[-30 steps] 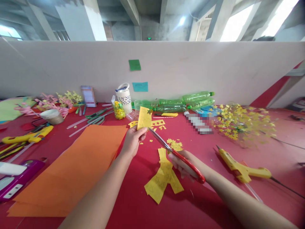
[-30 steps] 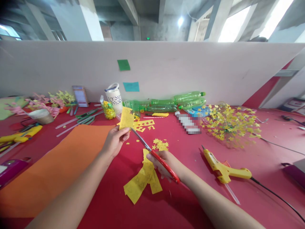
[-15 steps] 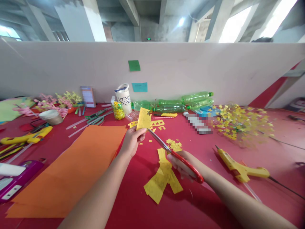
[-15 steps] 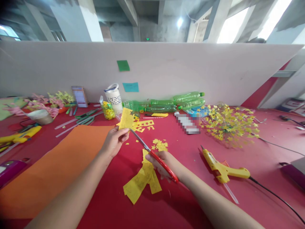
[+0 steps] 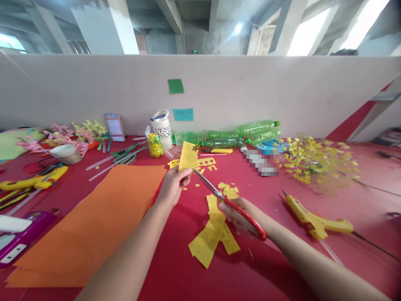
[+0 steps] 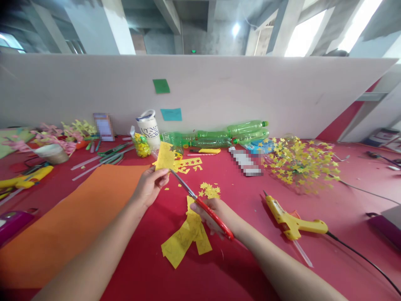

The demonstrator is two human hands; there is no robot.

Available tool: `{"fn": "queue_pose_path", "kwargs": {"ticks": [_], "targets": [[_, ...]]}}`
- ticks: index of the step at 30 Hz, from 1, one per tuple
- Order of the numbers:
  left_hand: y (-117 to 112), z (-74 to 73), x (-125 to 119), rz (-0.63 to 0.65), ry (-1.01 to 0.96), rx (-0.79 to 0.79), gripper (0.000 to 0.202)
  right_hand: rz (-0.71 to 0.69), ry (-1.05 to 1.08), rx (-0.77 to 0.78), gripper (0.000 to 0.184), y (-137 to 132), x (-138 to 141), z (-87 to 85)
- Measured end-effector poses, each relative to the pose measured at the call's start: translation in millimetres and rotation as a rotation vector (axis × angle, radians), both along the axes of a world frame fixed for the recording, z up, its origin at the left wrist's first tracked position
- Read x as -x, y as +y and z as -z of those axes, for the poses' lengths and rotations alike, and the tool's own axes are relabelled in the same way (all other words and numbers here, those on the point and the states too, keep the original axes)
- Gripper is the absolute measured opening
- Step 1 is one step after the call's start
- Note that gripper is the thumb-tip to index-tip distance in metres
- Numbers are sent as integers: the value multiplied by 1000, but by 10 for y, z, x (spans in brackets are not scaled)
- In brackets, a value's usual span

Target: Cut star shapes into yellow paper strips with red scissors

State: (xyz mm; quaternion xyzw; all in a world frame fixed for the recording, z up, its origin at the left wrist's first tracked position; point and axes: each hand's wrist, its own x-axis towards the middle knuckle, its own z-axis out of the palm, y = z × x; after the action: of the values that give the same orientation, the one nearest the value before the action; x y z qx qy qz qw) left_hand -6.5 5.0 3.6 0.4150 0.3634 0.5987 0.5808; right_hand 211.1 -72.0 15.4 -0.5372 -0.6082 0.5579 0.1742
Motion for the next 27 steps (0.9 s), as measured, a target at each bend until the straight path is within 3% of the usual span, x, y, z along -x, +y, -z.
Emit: {"fn": "queue_pose_path", "kwargs": {"ticks": [27], "targets": [[-74,9,-57,-54,138,-46,18,3,-5,-9,43,-45,15,-63]]}}
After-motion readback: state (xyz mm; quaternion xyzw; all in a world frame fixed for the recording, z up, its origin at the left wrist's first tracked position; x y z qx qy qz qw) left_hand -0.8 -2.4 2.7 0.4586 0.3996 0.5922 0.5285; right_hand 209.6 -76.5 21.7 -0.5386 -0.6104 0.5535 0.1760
